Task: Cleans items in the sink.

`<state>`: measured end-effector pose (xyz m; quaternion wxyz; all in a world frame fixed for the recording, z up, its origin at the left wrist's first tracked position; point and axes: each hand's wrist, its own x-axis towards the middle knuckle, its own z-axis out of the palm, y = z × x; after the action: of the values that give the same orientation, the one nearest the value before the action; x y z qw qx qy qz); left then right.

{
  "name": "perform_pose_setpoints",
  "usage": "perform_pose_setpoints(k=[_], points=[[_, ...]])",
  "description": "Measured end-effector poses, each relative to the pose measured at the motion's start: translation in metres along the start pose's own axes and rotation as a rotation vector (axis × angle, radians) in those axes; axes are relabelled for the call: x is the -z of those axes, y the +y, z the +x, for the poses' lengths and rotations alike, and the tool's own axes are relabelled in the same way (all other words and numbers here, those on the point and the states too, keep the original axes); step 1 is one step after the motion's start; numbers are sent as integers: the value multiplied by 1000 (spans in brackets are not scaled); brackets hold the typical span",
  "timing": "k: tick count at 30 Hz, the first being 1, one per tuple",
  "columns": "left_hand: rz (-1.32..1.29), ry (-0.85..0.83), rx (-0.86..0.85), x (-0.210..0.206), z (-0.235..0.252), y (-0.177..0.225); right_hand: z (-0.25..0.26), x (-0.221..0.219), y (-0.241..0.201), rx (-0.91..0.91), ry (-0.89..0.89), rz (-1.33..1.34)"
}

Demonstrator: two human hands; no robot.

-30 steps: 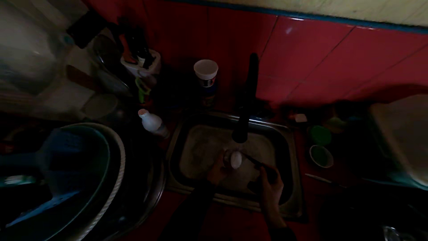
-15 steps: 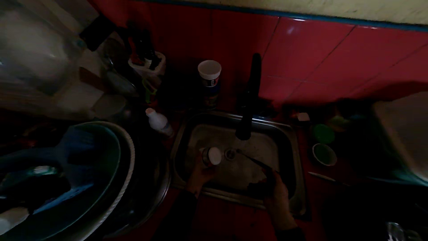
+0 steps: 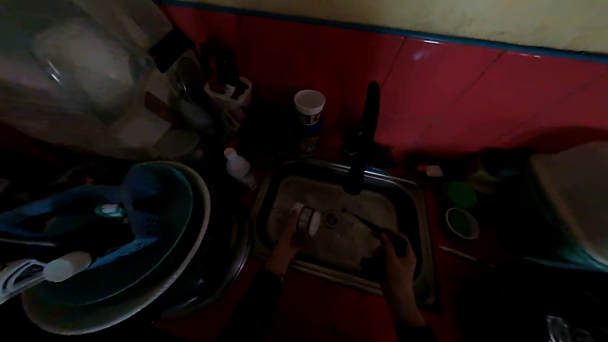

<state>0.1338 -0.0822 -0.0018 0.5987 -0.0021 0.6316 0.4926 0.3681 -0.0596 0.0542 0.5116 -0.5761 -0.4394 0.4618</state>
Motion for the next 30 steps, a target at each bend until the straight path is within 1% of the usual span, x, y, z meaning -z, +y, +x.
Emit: perform_pose_setpoints(k=[1,3,4,6,7,11,14,16,19,21,23,25,27,30], points=[[137,20,-112,-2,-2,0,-3,0,0,42,-22,-27],[507,70,-343,-3,-2,-2,-7,-1,0,98,-65,-67],[644,68,-470,-1,0,-6,-9,-2,0,118,-84,-70],[724,26,-674,3,3,-20,-13,-6,-3,99,-137,-66],[740,6,-720,3,1,-24,-15,-9,-6,72,-171,-75],[746,-60,-754,-2,-16,-29,-12,-22,-10,-17,-339,-201],[725,-55,-795,2,-27,-36,-2,-28,-13,-143,-542,-296],[695,-10,-825,13,-30,-46,4,-30,-17,-249,-667,-406],[698,108,-840,39,-42,-57,15,-26,-5,-284,-747,-531],[665,169,-802,58,-57,-62,27,-26,8,-290,-719,-524],[624,208,-751,75,-73,-68,39,-33,12,-329,-625,-487],[568,250,-767,88,-85,-76,50,-47,7,-386,-509,-452],[578,321,-801,97,-90,-87,62,-57,13,-428,-435,-348],[556,364,-743,103,-90,-99,76,-76,21,-475,-328,-210]])
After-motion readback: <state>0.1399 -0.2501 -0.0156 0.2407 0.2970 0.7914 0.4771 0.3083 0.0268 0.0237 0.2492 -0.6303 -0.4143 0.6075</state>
